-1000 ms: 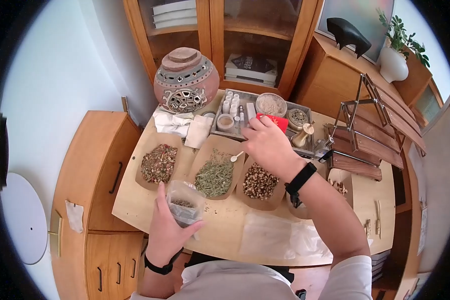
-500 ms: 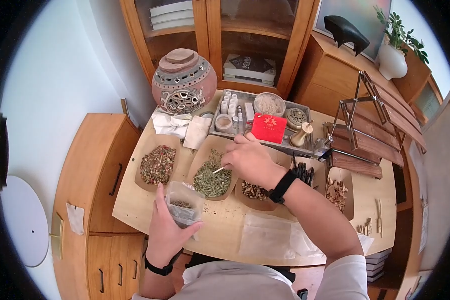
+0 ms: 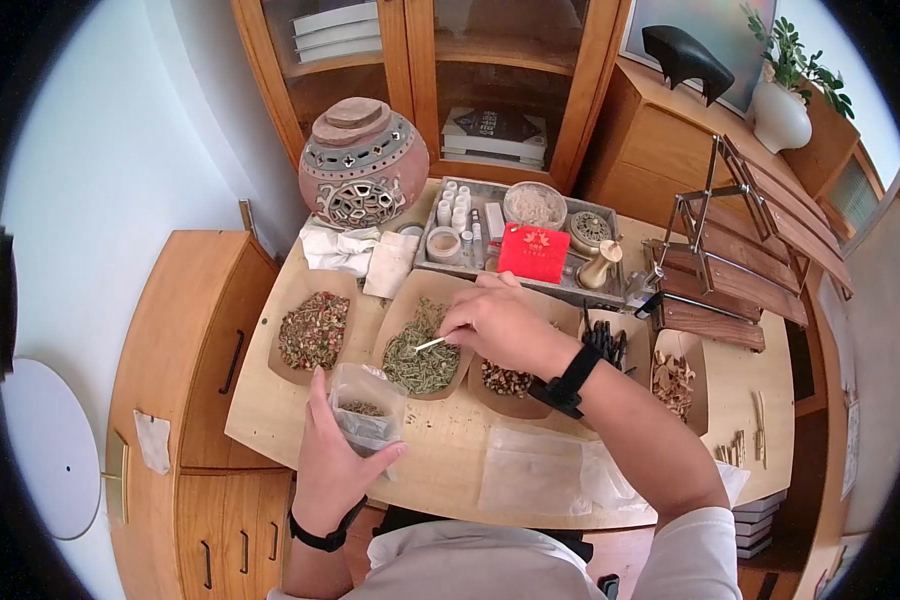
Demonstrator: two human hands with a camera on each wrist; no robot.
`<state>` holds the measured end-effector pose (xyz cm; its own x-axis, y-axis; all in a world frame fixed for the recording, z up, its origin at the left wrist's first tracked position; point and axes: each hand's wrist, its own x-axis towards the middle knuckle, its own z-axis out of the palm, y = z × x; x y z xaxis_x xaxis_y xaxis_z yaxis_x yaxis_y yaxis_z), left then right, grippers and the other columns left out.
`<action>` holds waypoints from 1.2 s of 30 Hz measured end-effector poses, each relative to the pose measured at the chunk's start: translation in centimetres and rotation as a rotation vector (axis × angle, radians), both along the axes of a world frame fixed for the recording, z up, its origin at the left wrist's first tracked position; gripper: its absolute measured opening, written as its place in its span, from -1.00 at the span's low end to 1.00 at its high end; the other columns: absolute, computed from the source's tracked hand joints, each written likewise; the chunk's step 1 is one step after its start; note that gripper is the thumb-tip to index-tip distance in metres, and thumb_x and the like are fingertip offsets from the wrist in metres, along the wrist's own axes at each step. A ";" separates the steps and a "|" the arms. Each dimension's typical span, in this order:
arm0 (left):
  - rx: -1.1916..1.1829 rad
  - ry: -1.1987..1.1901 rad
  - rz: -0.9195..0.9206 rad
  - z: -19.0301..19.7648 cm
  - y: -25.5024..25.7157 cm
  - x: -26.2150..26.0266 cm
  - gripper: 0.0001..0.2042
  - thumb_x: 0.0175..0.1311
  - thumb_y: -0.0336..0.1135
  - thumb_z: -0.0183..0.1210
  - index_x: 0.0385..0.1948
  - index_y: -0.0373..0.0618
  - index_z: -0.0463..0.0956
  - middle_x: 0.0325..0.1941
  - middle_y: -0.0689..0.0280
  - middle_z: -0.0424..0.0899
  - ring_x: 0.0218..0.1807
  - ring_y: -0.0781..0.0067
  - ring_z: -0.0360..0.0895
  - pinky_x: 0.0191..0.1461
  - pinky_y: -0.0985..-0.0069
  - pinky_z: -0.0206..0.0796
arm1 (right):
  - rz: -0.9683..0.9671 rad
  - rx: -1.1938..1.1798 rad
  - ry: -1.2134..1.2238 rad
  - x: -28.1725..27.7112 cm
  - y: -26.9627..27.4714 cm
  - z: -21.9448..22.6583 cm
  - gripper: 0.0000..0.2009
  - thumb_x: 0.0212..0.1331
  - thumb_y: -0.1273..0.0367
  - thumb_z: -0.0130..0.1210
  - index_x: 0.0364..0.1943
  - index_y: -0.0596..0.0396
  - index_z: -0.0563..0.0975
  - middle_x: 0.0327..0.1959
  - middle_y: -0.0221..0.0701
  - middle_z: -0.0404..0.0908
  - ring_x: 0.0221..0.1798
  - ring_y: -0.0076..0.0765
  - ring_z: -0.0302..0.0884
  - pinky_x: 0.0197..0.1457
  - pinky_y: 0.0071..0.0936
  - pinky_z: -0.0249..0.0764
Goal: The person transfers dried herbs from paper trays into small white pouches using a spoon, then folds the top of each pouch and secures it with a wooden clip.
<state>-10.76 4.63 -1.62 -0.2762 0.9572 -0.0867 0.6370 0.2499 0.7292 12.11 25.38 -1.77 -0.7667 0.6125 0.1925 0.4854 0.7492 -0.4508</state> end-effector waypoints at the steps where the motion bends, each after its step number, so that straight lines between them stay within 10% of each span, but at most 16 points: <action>1: -0.001 0.000 0.001 0.0 0.0 0.0 0.34 -0.06 -0.20 0.73 0.68 -0.35 -0.18 0.51 -0.26 0.32 0.54 -0.29 0.36 0.60 0.03 0.28 | -0.005 0.010 -0.003 0.1 0.1 0.2 -0.95 0.21 0.29 0.46 -0.27 -0.24 0.82 -0.22 -0.67 0.74 0.00 -0.29 0.52 0.20 -0.22 0.30; 14: 0.072 0.054 -0.016 -0.7 -0.1 0.0 0.33 -0.04 -0.19 0.71 0.69 -0.33 -0.18 0.34 -0.20 0.42 0.36 -0.30 0.47 0.43 0.00 0.39 | 0.264 0.598 -0.091 -3.8 -5.8 5.0 -0.92 0.00 0.30 0.26 -0.41 -0.20 0.75 -0.27 -0.62 0.58 0.04 -0.41 0.49 0.14 -0.34 0.35; 22: 0.118 0.046 -0.036 -1.0 -0.1 -0.3 0.31 -0.02 -0.19 0.71 0.68 -0.34 -0.16 0.36 -0.19 0.42 0.38 -0.30 0.46 0.44 0.00 0.40 | -0.029 0.767 -0.371 0.4 0.6 4.0 -0.92 0.02 0.35 0.28 -0.47 -0.24 0.76 -0.24 -0.59 0.64 0.09 -0.35 0.54 0.20 -0.36 0.38; 36: 0.080 0.076 -0.021 -0.7 -0.1 -0.1 0.31 -0.03 -0.19 0.71 0.67 -0.35 -0.16 0.36 -0.21 0.41 0.38 -0.30 0.46 0.44 -0.01 0.39 | 0.004 0.249 -0.190 -0.1 0.0 -1.1 -0.92 0.18 0.29 0.38 -0.34 -0.36 0.81 -0.26 -0.64 0.66 0.04 -0.32 0.49 0.20 -0.23 0.30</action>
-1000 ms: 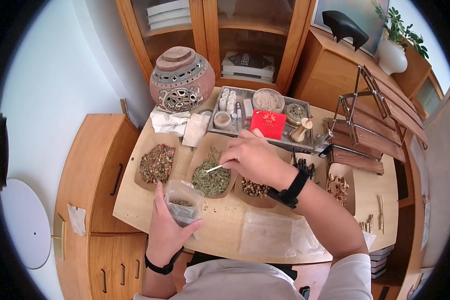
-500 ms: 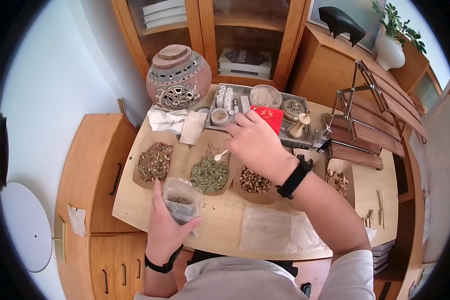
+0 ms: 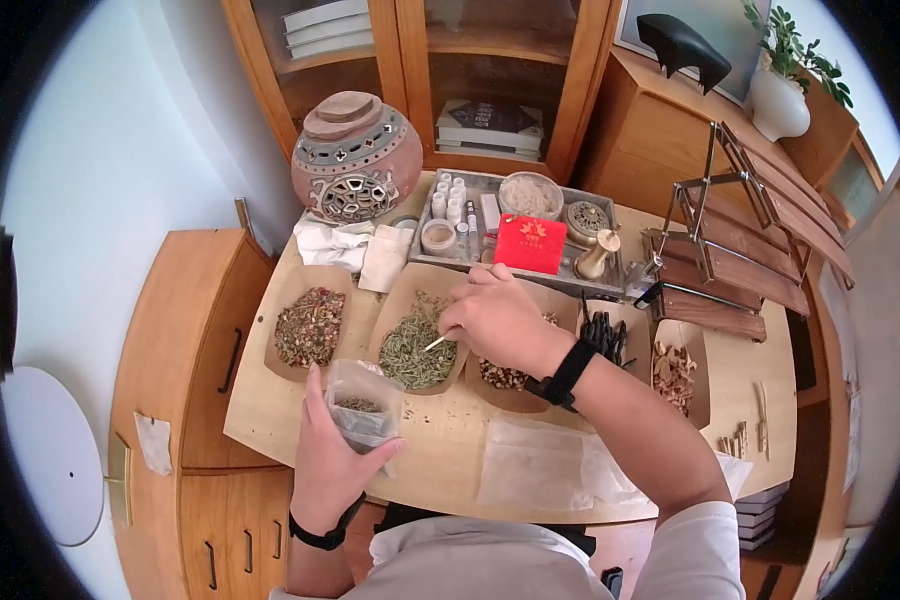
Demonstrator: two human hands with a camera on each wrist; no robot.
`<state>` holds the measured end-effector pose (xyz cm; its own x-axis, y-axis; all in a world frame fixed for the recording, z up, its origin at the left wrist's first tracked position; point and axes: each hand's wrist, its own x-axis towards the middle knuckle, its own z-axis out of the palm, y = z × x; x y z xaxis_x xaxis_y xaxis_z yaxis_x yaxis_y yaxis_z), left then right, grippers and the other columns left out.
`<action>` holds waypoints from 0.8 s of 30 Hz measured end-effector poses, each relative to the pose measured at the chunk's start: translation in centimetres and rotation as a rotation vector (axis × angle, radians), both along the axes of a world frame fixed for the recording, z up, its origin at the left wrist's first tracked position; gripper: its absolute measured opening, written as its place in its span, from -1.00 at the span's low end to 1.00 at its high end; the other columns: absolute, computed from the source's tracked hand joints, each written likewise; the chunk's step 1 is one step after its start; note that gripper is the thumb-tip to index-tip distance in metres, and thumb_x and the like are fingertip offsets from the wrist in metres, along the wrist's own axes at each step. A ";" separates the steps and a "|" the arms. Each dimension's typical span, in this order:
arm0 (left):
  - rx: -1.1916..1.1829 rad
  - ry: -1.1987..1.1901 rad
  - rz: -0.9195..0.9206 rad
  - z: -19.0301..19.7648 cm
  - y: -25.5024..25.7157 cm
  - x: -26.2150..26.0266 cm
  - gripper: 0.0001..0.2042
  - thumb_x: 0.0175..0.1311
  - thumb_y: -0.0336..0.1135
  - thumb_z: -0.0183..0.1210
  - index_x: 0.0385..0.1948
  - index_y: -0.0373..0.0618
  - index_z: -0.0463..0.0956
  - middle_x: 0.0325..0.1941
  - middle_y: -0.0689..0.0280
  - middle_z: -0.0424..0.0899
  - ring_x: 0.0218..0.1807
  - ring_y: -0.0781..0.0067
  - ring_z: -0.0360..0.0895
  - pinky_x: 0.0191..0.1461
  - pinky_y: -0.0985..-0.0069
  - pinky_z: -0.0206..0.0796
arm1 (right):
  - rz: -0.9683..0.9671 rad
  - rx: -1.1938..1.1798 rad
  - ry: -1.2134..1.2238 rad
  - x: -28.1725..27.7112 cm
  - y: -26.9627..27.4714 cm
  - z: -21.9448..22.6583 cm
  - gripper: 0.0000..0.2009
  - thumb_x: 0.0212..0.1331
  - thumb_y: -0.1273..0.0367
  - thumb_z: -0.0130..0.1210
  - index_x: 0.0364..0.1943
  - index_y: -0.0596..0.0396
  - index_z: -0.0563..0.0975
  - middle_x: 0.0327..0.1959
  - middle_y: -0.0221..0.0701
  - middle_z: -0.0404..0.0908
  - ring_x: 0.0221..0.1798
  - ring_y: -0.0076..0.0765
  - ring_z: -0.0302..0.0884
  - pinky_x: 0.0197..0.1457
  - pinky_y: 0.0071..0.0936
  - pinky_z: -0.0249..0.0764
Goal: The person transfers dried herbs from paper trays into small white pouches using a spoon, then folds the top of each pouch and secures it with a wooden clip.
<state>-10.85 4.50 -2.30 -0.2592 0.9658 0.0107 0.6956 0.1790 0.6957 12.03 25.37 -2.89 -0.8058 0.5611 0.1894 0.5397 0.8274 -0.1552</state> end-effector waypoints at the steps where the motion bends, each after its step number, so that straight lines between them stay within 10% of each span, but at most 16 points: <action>1: 0.000 0.003 -0.002 0.2 0.1 0.0 0.31 -0.03 -0.19 0.71 0.67 -0.35 -0.16 0.36 -0.21 0.41 0.38 -0.30 0.46 0.44 -0.01 0.39 | -0.001 -0.046 0.034 0.0 0.0 -0.1 -0.94 0.19 0.28 0.39 -0.33 -0.36 0.82 -0.27 -0.63 0.66 0.03 -0.31 0.49 0.20 -0.21 0.29; 17: -0.051 -0.051 0.015 0.3 0.1 0.0 0.33 -0.06 -0.20 0.73 0.67 -0.37 -0.17 0.50 -0.26 0.35 0.52 -0.28 0.39 0.58 0.04 0.30 | -0.042 -0.248 0.196 0.9 -0.3 1.4 -0.96 0.25 0.28 0.45 -0.26 -0.22 0.81 -0.21 -0.62 0.71 0.04 -0.25 0.54 0.22 -0.17 0.28; 24: -0.007 0.008 -0.003 -0.1 0.1 0.1 0.32 -0.04 -0.19 0.72 0.67 -0.36 -0.17 0.35 -0.22 0.42 0.37 -0.31 0.46 0.44 0.00 0.38 | 0.081 0.073 0.255 -2.7 -4.3 5.1 -0.90 0.08 0.33 0.44 -0.31 -0.23 0.80 -0.24 -0.64 0.66 0.01 -0.32 0.52 0.15 -0.28 0.35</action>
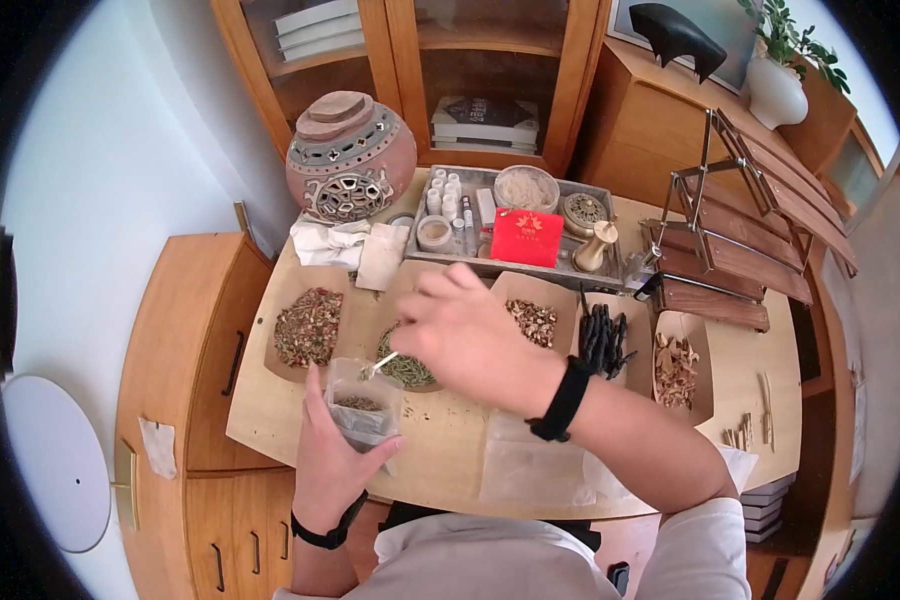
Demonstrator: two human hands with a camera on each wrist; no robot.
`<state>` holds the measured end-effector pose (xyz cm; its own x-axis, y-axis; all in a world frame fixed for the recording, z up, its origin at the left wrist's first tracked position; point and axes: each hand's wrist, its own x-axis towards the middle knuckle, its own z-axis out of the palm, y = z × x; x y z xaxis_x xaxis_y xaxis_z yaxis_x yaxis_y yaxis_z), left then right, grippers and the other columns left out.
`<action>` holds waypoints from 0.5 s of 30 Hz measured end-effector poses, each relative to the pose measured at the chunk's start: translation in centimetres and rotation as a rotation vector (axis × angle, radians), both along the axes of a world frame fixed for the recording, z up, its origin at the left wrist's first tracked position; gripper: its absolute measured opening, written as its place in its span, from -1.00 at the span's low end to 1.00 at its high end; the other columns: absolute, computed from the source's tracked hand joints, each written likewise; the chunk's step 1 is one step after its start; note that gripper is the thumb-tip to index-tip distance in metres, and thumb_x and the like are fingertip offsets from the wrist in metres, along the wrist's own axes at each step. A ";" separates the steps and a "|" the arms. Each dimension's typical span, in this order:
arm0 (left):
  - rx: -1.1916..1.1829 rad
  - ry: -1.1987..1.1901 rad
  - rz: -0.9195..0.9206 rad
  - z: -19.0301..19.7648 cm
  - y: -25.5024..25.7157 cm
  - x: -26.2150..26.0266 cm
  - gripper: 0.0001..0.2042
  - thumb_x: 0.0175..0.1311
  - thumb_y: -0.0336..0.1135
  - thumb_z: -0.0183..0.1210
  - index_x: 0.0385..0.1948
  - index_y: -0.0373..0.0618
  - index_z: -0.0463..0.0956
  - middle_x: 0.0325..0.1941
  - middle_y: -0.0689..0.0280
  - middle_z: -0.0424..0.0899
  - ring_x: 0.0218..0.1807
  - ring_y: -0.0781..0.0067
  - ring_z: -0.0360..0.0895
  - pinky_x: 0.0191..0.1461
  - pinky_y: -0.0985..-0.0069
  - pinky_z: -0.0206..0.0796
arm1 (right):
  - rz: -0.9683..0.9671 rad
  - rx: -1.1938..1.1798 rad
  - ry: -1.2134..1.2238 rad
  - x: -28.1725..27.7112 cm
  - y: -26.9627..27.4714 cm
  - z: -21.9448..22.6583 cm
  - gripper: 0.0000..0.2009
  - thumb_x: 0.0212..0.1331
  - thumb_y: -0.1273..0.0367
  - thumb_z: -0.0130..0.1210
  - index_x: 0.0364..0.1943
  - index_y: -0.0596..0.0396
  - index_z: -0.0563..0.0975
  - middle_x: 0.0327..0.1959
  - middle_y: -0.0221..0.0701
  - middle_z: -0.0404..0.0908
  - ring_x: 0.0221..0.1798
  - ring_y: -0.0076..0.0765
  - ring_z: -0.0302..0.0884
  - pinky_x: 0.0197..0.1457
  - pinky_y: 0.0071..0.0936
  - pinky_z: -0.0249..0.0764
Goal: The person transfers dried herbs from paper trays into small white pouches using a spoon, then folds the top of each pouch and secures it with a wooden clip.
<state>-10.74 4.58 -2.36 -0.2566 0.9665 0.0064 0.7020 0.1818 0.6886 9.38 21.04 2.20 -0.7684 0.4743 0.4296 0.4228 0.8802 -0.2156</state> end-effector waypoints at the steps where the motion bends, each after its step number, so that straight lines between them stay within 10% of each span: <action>1: -0.001 0.001 -0.002 0.1 0.0 0.0 0.32 -0.04 -0.19 0.72 0.67 -0.36 -0.17 0.35 -0.22 0.42 0.37 -0.31 0.46 0.44 0.00 0.38 | 0.044 0.130 -0.127 -0.7 -1.1 0.5 -0.89 0.06 0.34 0.39 -0.31 -0.21 0.79 -0.21 -0.62 0.64 0.03 -0.33 0.51 0.17 -0.29 0.36; 15: 0.009 0.003 -0.014 -0.2 -0.1 -0.2 0.33 -0.03 -0.16 0.71 0.68 -0.35 -0.17 0.33 -0.19 0.43 0.35 -0.31 0.47 0.42 -0.02 0.40 | -0.192 0.462 -0.504 4.1 5.1 -1.3 -0.92 0.08 0.32 0.28 -0.44 -0.22 0.79 -0.23 -0.54 0.65 0.11 -0.33 0.54 0.27 -0.31 0.38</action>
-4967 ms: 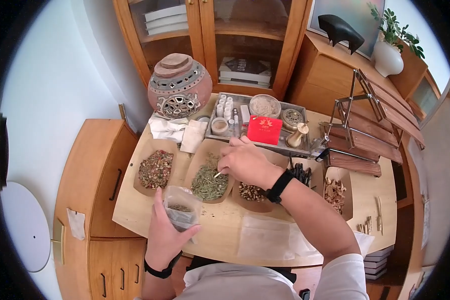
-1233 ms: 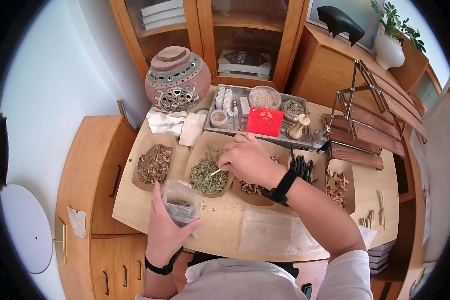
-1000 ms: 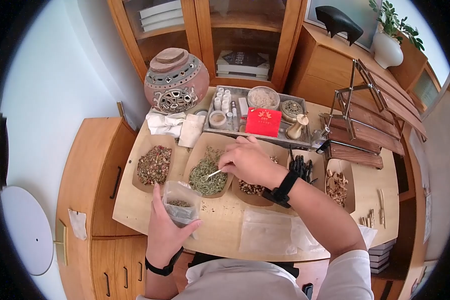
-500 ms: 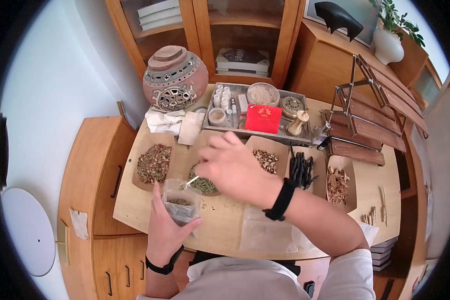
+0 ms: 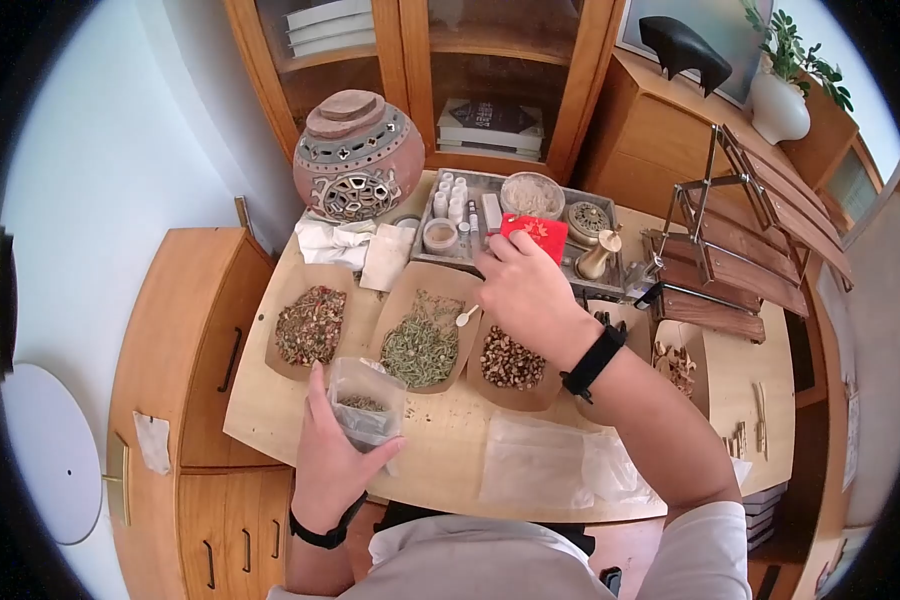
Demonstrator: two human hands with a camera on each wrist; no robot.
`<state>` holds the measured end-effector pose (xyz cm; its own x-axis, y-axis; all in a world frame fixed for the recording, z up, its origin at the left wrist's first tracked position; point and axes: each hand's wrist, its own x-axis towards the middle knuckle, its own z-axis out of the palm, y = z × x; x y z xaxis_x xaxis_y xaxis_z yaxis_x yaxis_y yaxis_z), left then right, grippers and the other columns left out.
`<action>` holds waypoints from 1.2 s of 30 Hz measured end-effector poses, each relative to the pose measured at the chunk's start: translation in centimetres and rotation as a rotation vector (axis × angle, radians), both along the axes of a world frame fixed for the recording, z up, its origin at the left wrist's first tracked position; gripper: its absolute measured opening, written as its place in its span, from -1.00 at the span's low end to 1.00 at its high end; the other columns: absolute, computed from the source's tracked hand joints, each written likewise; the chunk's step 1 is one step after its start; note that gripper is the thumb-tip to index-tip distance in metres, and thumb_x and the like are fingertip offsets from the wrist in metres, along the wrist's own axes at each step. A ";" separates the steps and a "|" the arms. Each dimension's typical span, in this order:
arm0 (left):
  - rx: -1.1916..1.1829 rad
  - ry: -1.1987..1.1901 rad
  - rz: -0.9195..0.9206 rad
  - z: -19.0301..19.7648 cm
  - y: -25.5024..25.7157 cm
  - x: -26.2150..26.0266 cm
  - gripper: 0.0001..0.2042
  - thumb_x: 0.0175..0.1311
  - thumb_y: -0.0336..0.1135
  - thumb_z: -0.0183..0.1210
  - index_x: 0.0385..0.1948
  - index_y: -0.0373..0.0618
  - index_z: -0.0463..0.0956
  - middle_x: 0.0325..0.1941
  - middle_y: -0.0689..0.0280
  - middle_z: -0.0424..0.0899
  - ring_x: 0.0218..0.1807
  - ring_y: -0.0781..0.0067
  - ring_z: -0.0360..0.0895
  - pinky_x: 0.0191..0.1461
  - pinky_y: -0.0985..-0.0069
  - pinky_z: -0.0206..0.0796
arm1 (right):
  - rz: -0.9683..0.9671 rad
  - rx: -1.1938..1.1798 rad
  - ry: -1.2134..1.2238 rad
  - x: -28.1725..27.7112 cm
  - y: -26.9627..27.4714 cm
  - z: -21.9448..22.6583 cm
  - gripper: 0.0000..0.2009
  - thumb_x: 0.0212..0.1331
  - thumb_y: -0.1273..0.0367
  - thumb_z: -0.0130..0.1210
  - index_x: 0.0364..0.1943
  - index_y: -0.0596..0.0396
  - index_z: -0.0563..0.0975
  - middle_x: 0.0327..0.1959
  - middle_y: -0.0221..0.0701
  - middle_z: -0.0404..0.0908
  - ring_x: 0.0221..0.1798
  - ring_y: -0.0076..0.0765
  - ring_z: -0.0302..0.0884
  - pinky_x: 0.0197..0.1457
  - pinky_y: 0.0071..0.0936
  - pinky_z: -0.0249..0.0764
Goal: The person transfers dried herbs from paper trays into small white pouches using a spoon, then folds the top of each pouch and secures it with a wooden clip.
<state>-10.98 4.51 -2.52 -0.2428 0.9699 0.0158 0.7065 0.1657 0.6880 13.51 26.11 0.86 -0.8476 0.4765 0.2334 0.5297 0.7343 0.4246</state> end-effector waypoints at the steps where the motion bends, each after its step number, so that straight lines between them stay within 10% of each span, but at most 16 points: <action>1: 0.000 0.000 0.002 0.0 0.0 0.0 0.33 -0.03 -0.16 0.71 0.68 -0.35 -0.17 0.33 -0.19 0.43 0.35 -0.31 0.47 0.42 -0.02 0.40 | -0.001 -0.011 -0.006 -0.1 -0.1 -0.4 -0.92 0.08 0.32 0.28 -0.45 -0.23 0.79 -0.23 -0.55 0.66 0.10 -0.33 0.54 0.26 -0.30 0.38; 19: -0.085 -0.063 0.036 1.1 0.3 0.3 0.33 -0.05 -0.18 0.72 0.66 -0.41 -0.15 0.52 -0.29 0.33 0.54 -0.31 0.37 0.59 0.03 0.28 | -0.016 -0.684 0.422 -1.2 -1.8 -3.4 -0.95 0.22 0.26 0.46 -0.27 -0.25 0.82 -0.25 -0.64 0.69 0.02 -0.29 0.51 0.29 -0.20 0.28; 36: -0.003 -0.011 0.009 0.2 0.1 0.0 0.32 -0.03 -0.16 0.70 0.67 -0.35 -0.17 0.35 -0.22 0.42 0.37 -0.33 0.45 0.45 -0.03 0.37 | 0.056 -0.605 0.521 -1.3 -2.7 -0.6 -0.91 0.18 0.31 0.46 -0.25 -0.24 0.82 -0.26 -0.60 0.71 -0.02 -0.28 0.56 0.18 -0.24 0.32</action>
<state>-10.94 4.60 -2.36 -0.2519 0.9677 0.0100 0.6972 0.1744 0.6953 12.19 23.44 0.28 -0.7273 0.6068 0.3208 0.5054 0.7896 -0.3479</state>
